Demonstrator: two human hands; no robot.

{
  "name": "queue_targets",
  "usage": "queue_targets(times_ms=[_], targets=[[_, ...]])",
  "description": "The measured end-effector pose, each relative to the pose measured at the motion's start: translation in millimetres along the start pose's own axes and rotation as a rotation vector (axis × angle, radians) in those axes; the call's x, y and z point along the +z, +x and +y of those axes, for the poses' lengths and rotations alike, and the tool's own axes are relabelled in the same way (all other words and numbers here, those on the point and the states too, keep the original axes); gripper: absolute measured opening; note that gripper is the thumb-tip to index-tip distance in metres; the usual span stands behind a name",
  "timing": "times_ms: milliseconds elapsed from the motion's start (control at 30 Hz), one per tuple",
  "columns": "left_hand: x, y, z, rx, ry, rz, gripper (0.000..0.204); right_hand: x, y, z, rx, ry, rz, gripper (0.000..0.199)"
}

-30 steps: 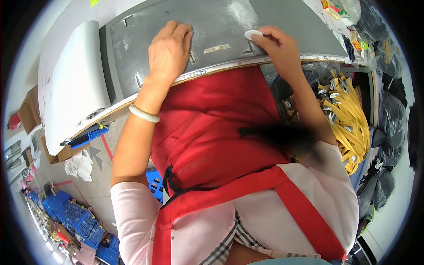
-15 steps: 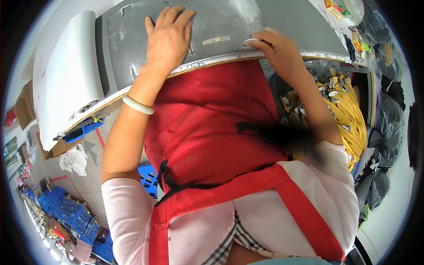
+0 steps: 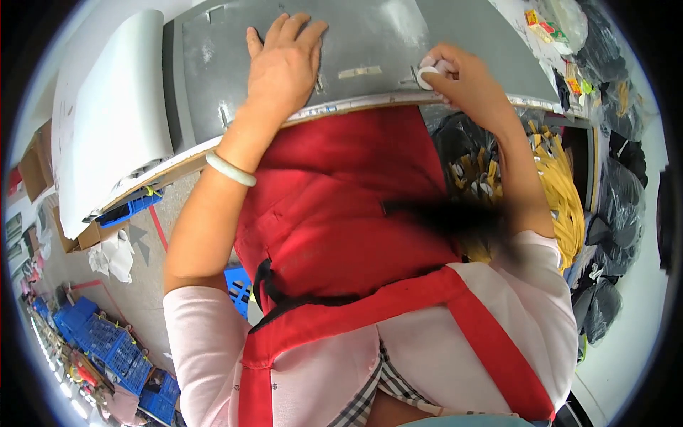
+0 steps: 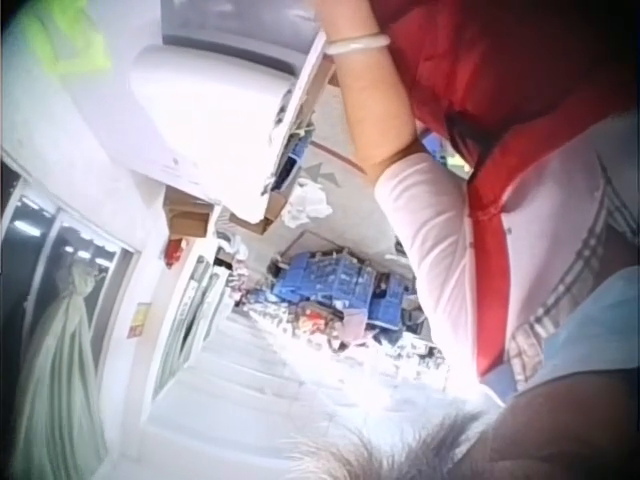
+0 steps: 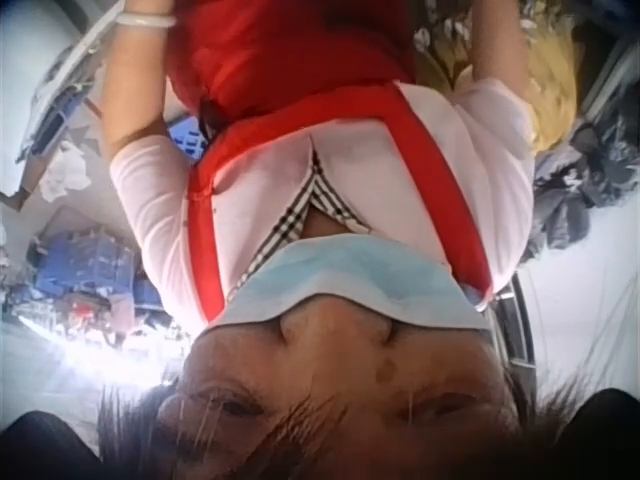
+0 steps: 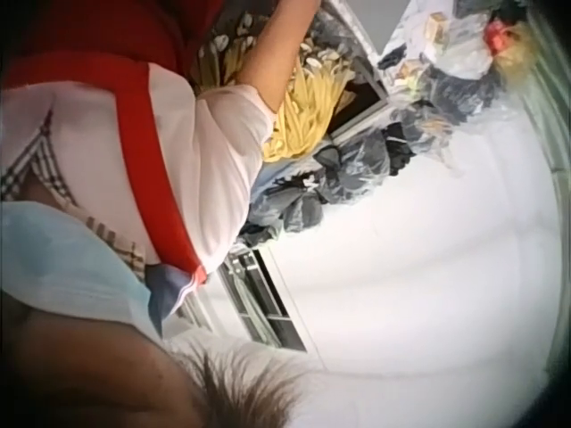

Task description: The person is using a small white sponge to clean rectangular grey panels at a workbench.

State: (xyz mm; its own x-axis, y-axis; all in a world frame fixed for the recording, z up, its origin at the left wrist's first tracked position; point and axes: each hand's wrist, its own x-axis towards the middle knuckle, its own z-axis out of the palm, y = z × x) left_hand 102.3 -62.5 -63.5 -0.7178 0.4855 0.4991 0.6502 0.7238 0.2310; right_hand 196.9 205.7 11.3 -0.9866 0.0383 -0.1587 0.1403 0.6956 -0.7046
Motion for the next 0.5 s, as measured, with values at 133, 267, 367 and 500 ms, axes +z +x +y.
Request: queue_targets(times_ms=[133,267,367,500], targets=[[-1.1,0.5,4.3,-0.008,-0.004,-0.008,0.031,-7.8,48.3,-4.5,-0.058,0.244,0.144,0.025],[-7.3,0.2,9.5,-0.041,0.0,-0.061,0.032,-11.9,124.2,6.1,-0.275,-0.144,0.22,0.022],[-6.2,4.3,14.1,-0.046,-0.017,-0.077,0.031,-9.6,176.9,33.2,-0.43,-0.235,0.343,0.025],[-7.0,-2.2,5.9,-0.043,0.006,-0.07,0.032,0.3,192.1,7.4,-0.562,-0.117,0.193,0.027]])
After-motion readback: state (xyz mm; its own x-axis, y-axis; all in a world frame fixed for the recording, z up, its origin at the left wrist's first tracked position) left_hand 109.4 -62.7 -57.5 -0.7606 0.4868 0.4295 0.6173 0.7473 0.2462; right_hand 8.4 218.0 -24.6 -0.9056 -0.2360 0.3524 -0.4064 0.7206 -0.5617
